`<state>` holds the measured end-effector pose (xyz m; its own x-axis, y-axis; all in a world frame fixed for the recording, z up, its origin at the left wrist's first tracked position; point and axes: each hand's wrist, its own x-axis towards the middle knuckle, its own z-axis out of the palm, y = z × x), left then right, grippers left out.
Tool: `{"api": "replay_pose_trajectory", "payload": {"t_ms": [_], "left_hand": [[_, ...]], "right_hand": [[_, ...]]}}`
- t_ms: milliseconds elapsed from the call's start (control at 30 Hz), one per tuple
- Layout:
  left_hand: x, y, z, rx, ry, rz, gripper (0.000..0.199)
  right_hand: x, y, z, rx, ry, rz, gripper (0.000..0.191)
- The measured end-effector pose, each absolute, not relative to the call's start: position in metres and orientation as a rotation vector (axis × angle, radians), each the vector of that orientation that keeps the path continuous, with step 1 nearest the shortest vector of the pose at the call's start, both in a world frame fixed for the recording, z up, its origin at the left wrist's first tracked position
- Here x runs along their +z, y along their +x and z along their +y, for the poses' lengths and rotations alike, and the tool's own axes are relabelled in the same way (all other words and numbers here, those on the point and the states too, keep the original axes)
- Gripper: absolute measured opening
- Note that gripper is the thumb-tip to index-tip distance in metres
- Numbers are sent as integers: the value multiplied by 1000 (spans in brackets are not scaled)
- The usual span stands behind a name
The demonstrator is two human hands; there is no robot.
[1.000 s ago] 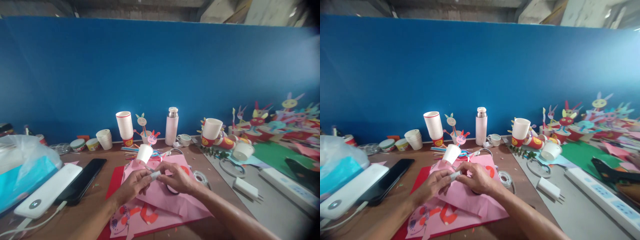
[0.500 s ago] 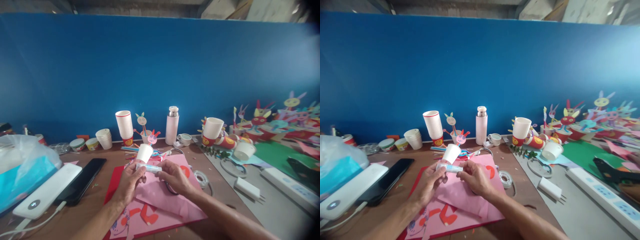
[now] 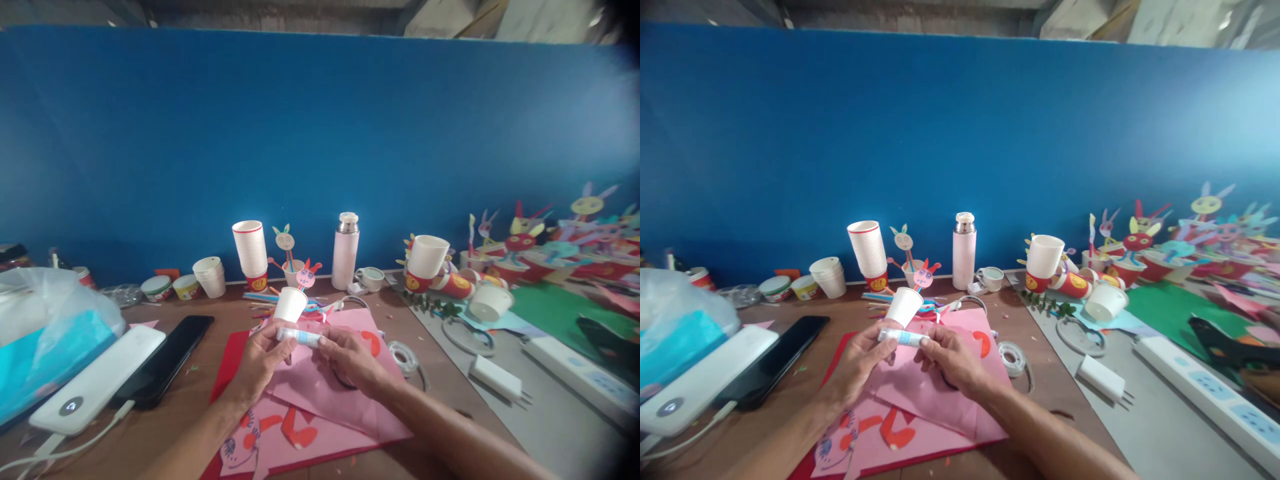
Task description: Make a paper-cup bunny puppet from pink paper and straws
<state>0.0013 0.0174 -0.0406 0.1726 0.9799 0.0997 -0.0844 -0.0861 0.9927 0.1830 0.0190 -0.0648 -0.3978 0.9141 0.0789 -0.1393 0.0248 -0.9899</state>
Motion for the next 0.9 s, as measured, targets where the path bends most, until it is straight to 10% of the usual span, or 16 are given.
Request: {"api": "replay_pose_trajectory", "payload": {"t_ms": [900], "left_hand": [[-42, -5, 22, 1119, 1466, 1029, 26]], "right_hand": [[-66, 189, 25, 1212, -1023, -1576, 22]]}}
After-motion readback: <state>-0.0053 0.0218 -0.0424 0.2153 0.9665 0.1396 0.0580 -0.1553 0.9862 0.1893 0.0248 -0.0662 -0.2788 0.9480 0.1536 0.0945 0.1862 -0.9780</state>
